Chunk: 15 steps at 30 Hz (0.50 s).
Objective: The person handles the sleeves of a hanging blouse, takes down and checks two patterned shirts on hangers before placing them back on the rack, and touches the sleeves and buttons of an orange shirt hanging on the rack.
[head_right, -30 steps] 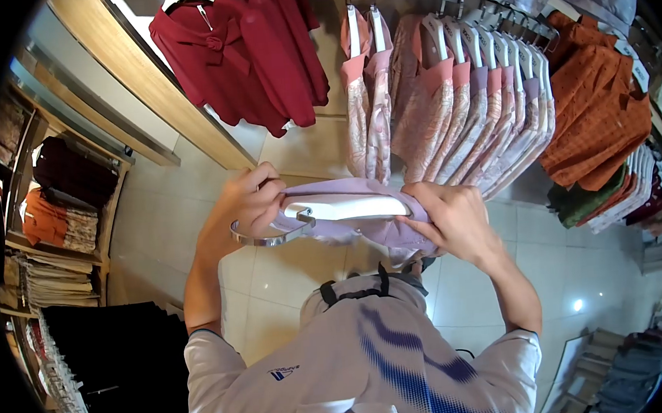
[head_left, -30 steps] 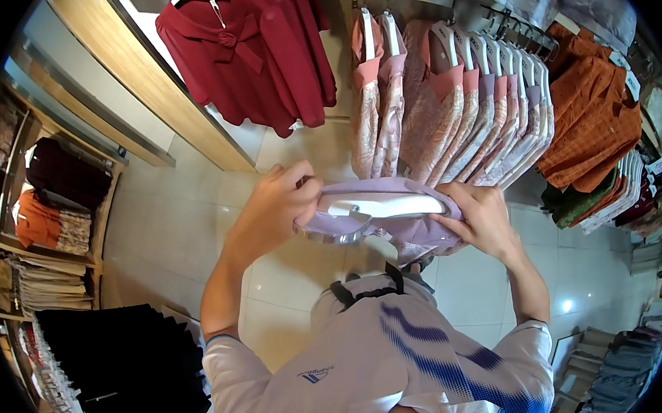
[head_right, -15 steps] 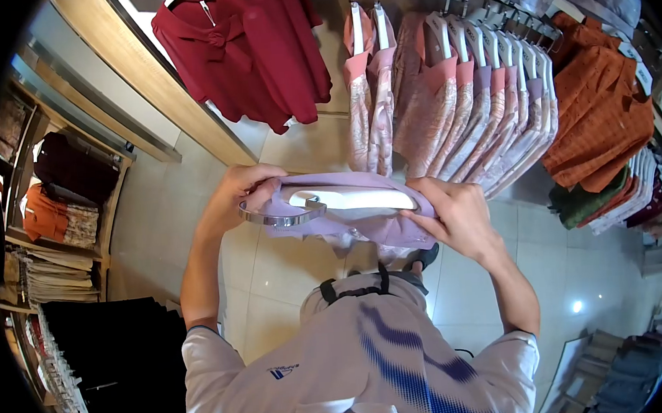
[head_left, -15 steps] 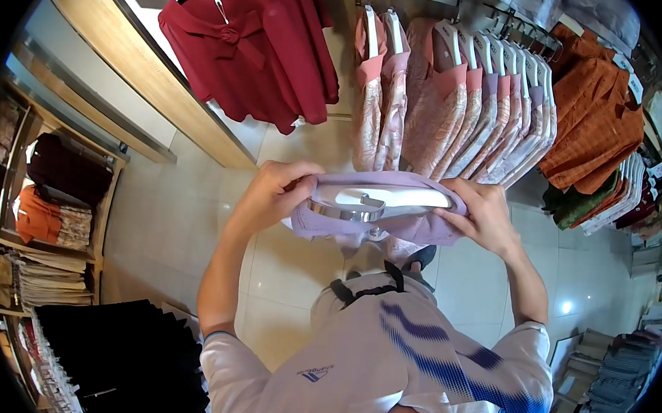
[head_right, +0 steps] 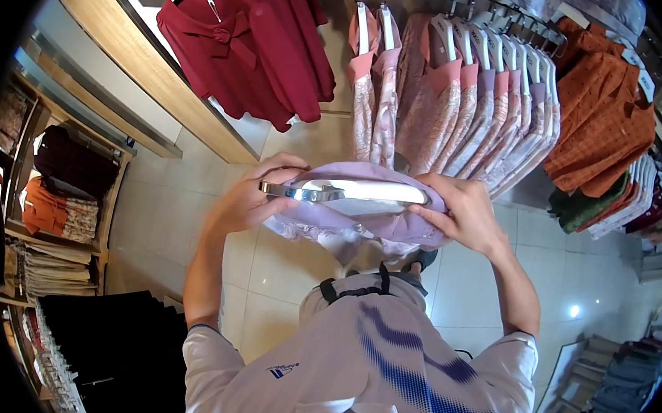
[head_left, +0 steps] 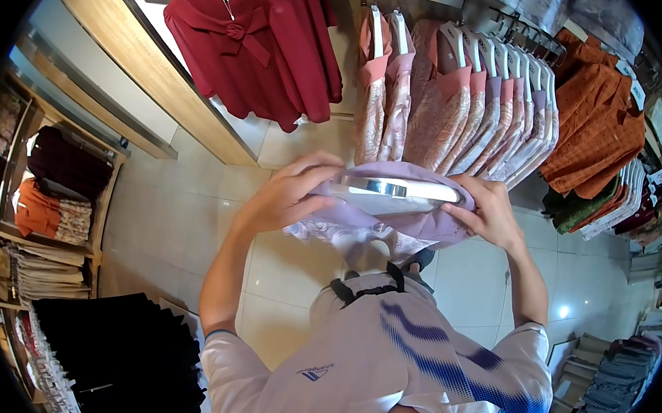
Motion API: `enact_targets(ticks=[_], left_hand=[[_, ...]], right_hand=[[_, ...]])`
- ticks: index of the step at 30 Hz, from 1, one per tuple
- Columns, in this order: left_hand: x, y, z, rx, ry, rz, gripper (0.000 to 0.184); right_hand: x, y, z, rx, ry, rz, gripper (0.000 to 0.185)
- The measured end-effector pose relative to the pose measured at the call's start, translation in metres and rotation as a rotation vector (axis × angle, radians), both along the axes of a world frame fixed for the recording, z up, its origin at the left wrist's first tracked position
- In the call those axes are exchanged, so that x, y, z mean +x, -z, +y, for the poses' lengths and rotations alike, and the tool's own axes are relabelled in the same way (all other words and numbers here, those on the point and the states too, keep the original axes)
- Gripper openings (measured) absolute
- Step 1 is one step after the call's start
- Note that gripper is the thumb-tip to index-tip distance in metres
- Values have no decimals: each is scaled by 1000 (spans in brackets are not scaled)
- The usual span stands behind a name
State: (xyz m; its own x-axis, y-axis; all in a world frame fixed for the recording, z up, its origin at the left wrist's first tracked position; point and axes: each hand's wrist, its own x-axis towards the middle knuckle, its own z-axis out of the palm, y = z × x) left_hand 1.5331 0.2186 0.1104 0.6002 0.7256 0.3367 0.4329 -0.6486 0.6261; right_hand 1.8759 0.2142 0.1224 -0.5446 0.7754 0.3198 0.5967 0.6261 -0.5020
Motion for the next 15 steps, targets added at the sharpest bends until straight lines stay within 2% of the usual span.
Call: enact_targets(ticks=[1,5,8,10,15], left_hand=[[-1,4,1,-61,-9,22,42],[-3,12,3,-38,8,-7,38],[-3,17,4,-87,13,-148,31],[-2,18,5,8,65,-272,29],[-2,16,5,21,74,-275,22]], right_hand=[[0,0,0,0,0,0,32],[2,0,2,-27,-6,17,31],[3,1,3,-40,-9,33,31],[3,1,3,-57,-5,37,31],[3,-1,3,-86,-2,32,31]])
